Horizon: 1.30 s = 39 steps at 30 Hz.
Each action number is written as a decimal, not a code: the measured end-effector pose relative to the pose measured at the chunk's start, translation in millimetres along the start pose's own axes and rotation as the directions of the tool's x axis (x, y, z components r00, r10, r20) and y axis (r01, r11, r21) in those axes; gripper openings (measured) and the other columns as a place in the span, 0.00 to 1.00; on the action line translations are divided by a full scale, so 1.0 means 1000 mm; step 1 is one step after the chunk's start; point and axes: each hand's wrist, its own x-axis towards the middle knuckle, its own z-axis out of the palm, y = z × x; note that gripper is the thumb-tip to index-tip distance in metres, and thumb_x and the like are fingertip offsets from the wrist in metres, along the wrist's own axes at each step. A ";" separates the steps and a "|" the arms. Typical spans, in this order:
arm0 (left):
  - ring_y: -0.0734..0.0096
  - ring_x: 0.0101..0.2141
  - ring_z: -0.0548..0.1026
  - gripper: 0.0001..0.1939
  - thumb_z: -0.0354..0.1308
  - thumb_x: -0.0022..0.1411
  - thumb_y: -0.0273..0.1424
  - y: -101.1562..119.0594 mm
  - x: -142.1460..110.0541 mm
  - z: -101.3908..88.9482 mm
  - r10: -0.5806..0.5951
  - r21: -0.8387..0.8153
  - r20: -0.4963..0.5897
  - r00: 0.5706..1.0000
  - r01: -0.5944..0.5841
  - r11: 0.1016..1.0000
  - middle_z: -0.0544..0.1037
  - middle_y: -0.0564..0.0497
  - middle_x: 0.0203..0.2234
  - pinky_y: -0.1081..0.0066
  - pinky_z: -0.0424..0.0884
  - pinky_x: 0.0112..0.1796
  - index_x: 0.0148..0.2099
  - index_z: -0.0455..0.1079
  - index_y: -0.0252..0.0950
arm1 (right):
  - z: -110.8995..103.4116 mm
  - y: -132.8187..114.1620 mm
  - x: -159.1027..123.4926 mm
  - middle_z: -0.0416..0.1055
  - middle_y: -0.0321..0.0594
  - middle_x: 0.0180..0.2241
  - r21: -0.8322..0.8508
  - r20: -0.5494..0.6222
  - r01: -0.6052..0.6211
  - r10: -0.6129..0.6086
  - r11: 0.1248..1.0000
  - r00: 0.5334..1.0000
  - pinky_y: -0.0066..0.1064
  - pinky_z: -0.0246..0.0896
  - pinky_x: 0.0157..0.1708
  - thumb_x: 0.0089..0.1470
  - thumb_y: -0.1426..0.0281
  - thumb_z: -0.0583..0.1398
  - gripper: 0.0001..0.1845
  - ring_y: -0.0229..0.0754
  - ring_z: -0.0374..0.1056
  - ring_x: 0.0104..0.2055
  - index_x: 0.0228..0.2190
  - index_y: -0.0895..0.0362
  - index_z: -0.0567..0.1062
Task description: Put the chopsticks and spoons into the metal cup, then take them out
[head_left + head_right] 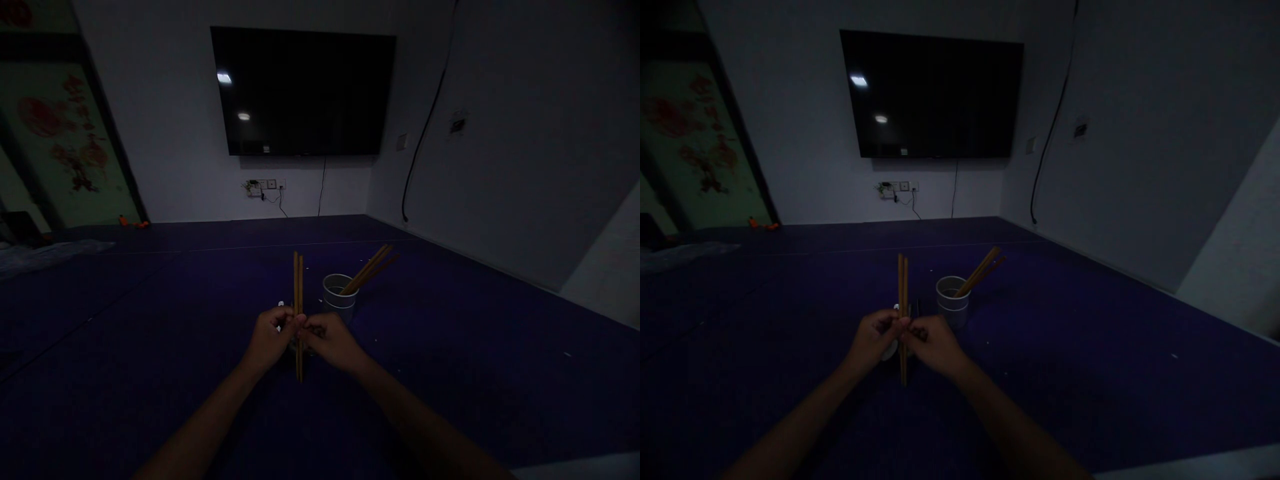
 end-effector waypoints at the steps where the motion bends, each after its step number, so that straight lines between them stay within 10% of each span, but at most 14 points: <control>1: 0.75 0.23 0.68 0.17 0.59 0.51 0.43 0.000 0.000 0.000 0.005 0.002 -0.008 1.000 -0.005 1.000 0.71 0.53 0.18 0.76 0.64 0.26 0.24 0.69 0.33 | 0.000 0.000 0.000 0.62 0.32 0.15 -0.013 -0.017 0.005 -0.006 1.000 1.000 0.24 0.47 0.19 0.50 0.62 0.57 0.16 0.32 0.55 0.19 0.19 0.60 0.71; 11: 0.68 0.32 0.74 0.17 0.56 0.54 0.41 -0.002 0.001 0.000 0.030 0.006 -0.095 0.995 -0.029 1.000 0.79 0.47 0.32 0.69 0.68 0.37 0.40 0.75 0.35 | -0.012 -0.008 0.001 0.64 0.34 0.20 -0.220 -0.260 0.112 -0.169 0.969 0.951 0.26 0.53 0.23 0.53 0.62 0.55 0.14 0.35 0.59 0.23 0.21 0.57 0.69; 18: 0.73 0.23 0.68 0.19 0.53 0.55 0.45 -0.009 0.002 -0.001 0.004 0.085 -0.150 0.989 0.009 0.996 0.74 0.52 0.20 0.74 0.64 0.26 0.33 0.76 0.34 | -0.058 -0.012 0.001 0.68 0.37 0.20 -0.200 -0.729 0.068 -0.195 0.977 0.657 0.29 0.59 0.22 0.53 0.56 0.55 0.17 0.37 0.64 0.21 0.25 0.57 0.69; 21: 0.75 0.22 0.66 0.20 0.53 0.55 0.45 -0.016 0.003 -0.002 0.006 0.123 -0.130 0.992 0.010 0.992 0.71 0.54 0.17 0.76 0.61 0.25 0.31 0.76 0.34 | -0.069 -0.006 0.004 0.70 0.39 0.21 -0.230 -0.773 0.032 -0.203 0.973 0.602 0.31 0.62 0.26 0.52 0.55 0.55 0.17 0.39 0.66 0.22 0.26 0.57 0.70; 39: 0.78 0.19 0.61 0.21 0.51 0.56 0.44 -0.028 0.002 -0.007 0.064 0.288 -0.160 0.985 -0.016 0.958 0.63 0.56 0.14 0.77 0.54 0.21 0.23 0.70 0.33 | -0.070 0.000 0.002 0.68 0.39 0.20 -0.686 -0.609 -0.285 -0.315 0.669 0.728 0.28 0.47 0.25 0.55 0.59 0.51 0.22 0.37 0.61 0.23 0.18 0.58 0.70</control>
